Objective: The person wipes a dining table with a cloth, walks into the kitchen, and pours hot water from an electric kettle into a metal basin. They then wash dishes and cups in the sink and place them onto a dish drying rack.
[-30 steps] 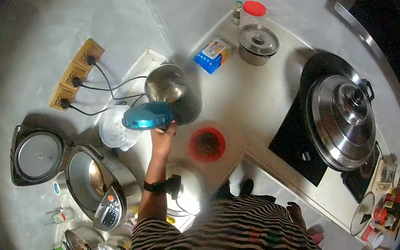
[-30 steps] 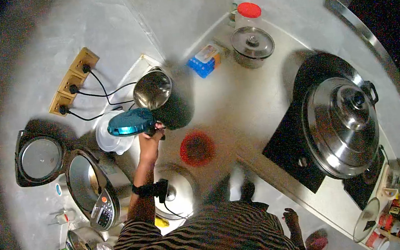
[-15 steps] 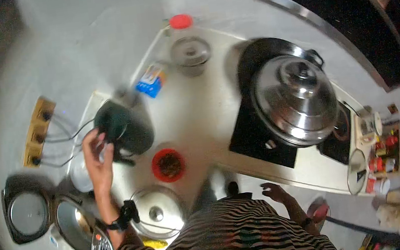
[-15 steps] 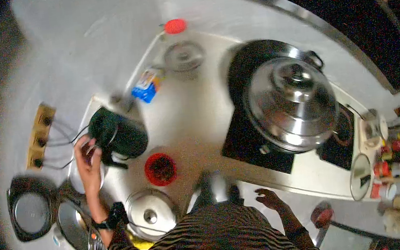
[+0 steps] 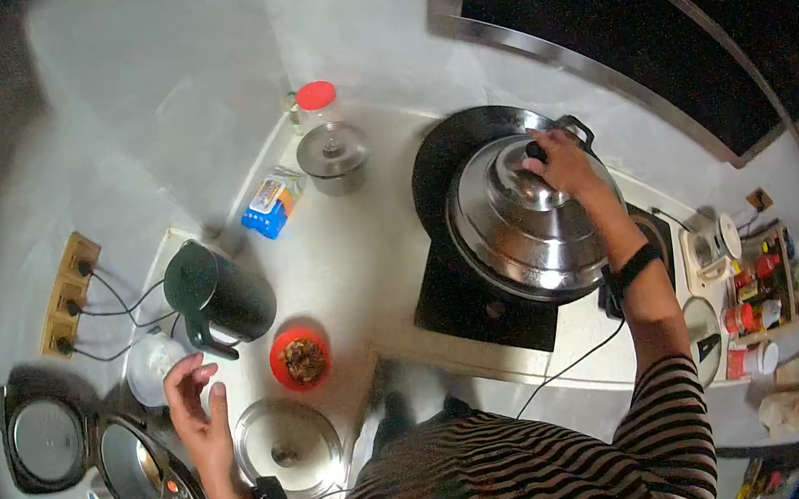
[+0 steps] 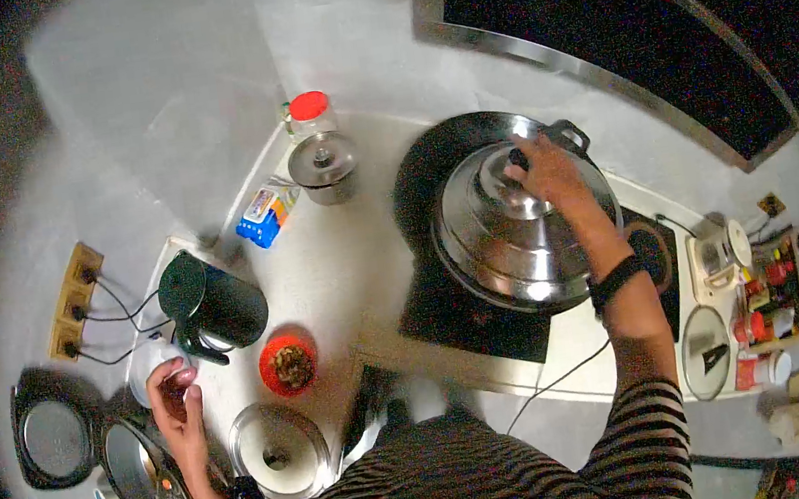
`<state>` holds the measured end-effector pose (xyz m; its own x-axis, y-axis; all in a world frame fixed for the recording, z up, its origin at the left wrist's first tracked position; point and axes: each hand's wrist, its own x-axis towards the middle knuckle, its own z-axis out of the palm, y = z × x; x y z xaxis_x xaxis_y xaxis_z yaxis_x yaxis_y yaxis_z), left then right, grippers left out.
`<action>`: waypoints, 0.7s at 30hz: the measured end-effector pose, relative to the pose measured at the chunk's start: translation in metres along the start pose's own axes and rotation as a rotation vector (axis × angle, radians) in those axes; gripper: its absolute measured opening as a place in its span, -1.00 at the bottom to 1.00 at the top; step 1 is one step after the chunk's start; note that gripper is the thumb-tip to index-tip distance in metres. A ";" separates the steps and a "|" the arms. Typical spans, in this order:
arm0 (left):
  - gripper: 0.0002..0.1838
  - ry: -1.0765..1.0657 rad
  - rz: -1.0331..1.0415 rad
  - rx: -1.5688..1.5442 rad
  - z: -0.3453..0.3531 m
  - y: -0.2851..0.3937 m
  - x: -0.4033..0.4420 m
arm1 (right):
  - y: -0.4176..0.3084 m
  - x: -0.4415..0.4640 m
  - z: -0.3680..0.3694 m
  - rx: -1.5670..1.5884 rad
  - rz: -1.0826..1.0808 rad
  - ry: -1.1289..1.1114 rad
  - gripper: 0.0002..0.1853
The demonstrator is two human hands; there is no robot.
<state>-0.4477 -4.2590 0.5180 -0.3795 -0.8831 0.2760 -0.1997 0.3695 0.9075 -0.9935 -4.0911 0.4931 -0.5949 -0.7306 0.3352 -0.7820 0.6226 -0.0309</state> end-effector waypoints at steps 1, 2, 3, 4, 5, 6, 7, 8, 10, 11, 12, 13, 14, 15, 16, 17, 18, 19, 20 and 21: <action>-0.62 0.035 -0.011 0.018 0.000 0.006 -0.013 | 0.006 0.010 0.007 -0.025 -0.023 -0.070 -0.49; -0.62 0.059 -0.009 0.021 -0.002 0.007 -0.027 | 0.009 0.018 0.010 -0.052 -0.048 -0.140 -0.47; -0.63 0.093 -0.038 0.023 0.000 0.008 -0.043 | 0.011 0.025 0.015 -0.080 -0.077 -0.211 -0.46; -0.63 0.126 -0.067 0.026 0.002 0.009 -0.059 | 0.017 0.030 0.021 -0.016 -0.132 -0.169 -0.55; -0.63 0.159 -0.095 0.029 0.004 0.014 -0.073 | 0.020 0.032 0.017 0.063 -0.115 -0.119 -0.57; -0.64 0.165 -0.085 0.058 0.012 0.025 -0.086 | 0.022 0.032 0.005 0.142 -0.095 -0.070 -0.59; -0.67 0.190 -0.083 0.025 0.018 0.027 -0.101 | 0.028 0.031 -0.001 0.220 -0.072 -0.025 -0.61; -0.69 0.201 -0.102 0.017 0.025 0.031 -0.116 | 0.050 0.039 0.011 0.331 -0.030 0.117 -0.67; -0.74 0.190 -0.129 0.030 0.039 0.038 -0.144 | 0.079 0.030 -0.004 0.978 0.119 0.067 -0.68; -0.76 0.195 -0.175 -0.003 0.049 0.044 -0.156 | 0.087 0.020 -0.017 1.288 0.178 0.077 -0.68; -0.77 0.189 -0.195 0.006 0.057 0.044 -0.168 | 0.087 0.007 -0.030 1.616 0.238 -0.030 -0.64; -0.78 0.179 -0.219 0.013 0.064 0.043 -0.181 | 0.086 -0.007 -0.038 1.664 0.340 0.003 -0.63; -0.79 0.161 -0.233 0.030 0.071 0.050 -0.191 | 0.087 -0.023 -0.045 1.702 0.451 0.040 -0.62; -0.79 0.138 -0.258 0.033 0.076 0.055 -0.200 | 0.091 -0.039 -0.051 1.735 0.564 0.089 -0.61; -0.79 0.140 -0.281 0.028 0.080 0.057 -0.211 | 0.099 -0.050 -0.048 1.817 0.564 0.109 -0.59; -0.80 0.142 -0.300 0.024 0.082 0.057 -0.222 | 0.105 -0.061 -0.038 1.901 0.561 0.133 -0.57; -0.80 0.147 -0.292 0.005 0.083 0.058 -0.231 | 0.109 -0.071 -0.030 1.985 0.557 0.157 -0.55; -0.80 0.153 -0.286 -0.011 0.083 0.058 -0.241 | 0.110 -0.080 -0.023 2.058 0.549 0.161 -0.54; -0.80 0.163 -0.281 -0.025 0.081 0.059 -0.249 | 0.100 -0.093 -0.019 2.142 0.511 0.137 -0.54; -0.80 0.160 -0.286 -0.012 0.079 0.063 -0.257 | 0.088 -0.105 -0.019 2.226 0.481 0.105 -0.54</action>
<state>-0.4339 -3.9857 0.4787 -0.1624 -0.9852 0.0548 -0.2670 0.0974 0.9588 -0.9965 -3.9541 0.4730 -0.7889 -0.6143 0.0148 0.4167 -0.5525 -0.7219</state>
